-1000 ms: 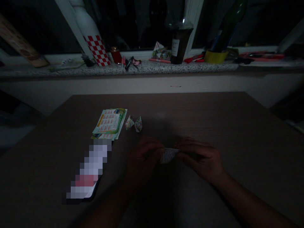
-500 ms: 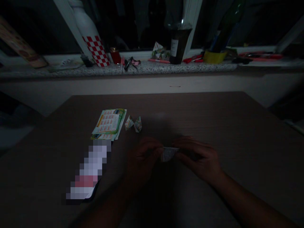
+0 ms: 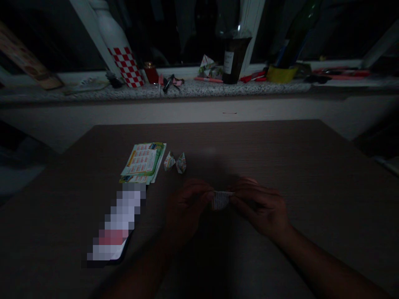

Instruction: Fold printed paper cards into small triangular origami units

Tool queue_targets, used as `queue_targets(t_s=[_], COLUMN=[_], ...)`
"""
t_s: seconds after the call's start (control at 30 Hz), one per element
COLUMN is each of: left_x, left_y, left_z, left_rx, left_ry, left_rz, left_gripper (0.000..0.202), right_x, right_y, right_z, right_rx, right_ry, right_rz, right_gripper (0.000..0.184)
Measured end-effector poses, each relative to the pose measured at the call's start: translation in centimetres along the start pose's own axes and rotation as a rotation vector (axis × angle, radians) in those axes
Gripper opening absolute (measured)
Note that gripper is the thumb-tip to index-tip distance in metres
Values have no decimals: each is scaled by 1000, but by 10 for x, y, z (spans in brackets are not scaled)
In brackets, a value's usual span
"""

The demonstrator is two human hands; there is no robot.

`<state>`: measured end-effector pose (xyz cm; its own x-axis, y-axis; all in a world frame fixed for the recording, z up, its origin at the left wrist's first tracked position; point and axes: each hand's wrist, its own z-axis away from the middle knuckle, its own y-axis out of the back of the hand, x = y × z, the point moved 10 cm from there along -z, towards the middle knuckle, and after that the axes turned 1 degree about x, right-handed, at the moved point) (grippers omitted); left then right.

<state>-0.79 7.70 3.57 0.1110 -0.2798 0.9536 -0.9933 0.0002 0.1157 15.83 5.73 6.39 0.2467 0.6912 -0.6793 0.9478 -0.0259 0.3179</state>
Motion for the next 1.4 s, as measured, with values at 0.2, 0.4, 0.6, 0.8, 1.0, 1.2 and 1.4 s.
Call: queue_targets(t_s=[0.2,0.4,0.6,0.8,1.0,1.2,1.4], left_x=[-11,-14,-31,-51,-71,-83,-81], left_y=[5,5,1,1,0,1,2], left_z=[-3,-4,-6,-9,-5,-7,-7], left_rx=[40,48,41,94,152,182,209], left_ry=[86,123,253,378,502,561,573], left_rz=[-21,9,44,157,295,433,473], left_gripper=[6,7,10,14,20,23,22], right_x=[18,18,38,69,72,77,77], right_y=[-6,-11,-12,-27,-32,-35,-37], right_z=[5,2,10,25,23,27,28], right_rx=[-44,-64,-23,-72,-71,-69,-98], right_ry=[-130,-131,-314,-547,-584,-644,-649], right_rz=[-1,-29,-37,-127,-180,-199,-192], right_gripper=[22,14,10,15,16,16,19])
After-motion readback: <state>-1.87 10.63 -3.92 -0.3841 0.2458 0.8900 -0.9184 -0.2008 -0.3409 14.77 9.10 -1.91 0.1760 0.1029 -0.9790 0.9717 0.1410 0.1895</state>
